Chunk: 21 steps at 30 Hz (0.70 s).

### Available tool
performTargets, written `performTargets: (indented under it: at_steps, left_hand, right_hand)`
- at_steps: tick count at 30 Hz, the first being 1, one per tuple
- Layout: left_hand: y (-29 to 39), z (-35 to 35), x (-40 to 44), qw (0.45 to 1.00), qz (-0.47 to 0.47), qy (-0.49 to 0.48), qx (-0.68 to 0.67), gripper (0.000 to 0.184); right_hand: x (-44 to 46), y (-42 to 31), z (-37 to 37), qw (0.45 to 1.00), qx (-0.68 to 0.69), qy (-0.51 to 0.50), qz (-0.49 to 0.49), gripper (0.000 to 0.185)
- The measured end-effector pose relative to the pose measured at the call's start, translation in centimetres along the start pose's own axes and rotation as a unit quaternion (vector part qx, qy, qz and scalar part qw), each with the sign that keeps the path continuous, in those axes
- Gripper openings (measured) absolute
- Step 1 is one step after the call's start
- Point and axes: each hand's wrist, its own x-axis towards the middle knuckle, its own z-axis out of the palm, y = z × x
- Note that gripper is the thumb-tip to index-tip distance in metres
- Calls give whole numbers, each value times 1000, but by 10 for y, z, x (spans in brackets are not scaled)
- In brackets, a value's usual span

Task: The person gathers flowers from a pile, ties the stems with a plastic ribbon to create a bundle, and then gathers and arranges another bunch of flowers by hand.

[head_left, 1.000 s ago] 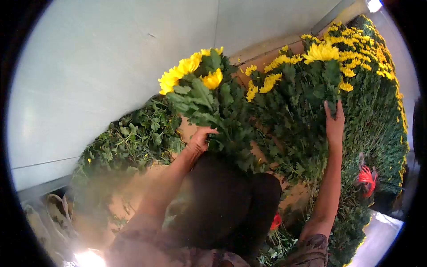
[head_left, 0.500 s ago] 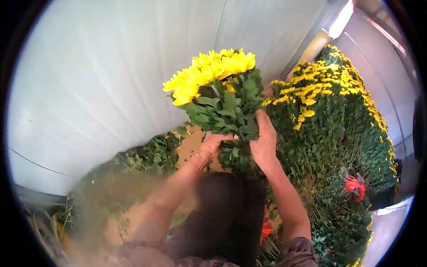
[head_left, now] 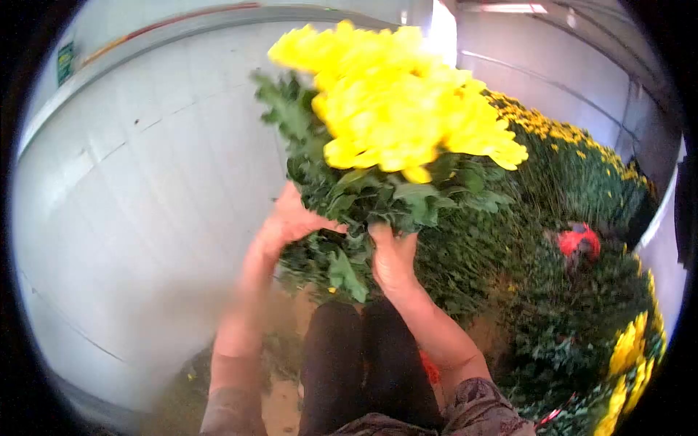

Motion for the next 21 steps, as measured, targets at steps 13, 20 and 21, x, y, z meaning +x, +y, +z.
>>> performTargets:
  at_steps: [13, 20, 21]
  left_hand:
    - [-78, 107, -130, 856, -291, -406, -135, 65]
    - [-102, 149, -158, 869, -329, -330, -166, 103]
    - [-102, 149, -156, 891, -313, -285, -167, 105]
  right_hand:
    - [-234, 174, -98, 915, 171, 15, 365, 59]
    - [-218, 141, -147, 715, 94, -177, 670, 64]
    - [-199, 119, -139, 713, 94, -176, 672, 64]
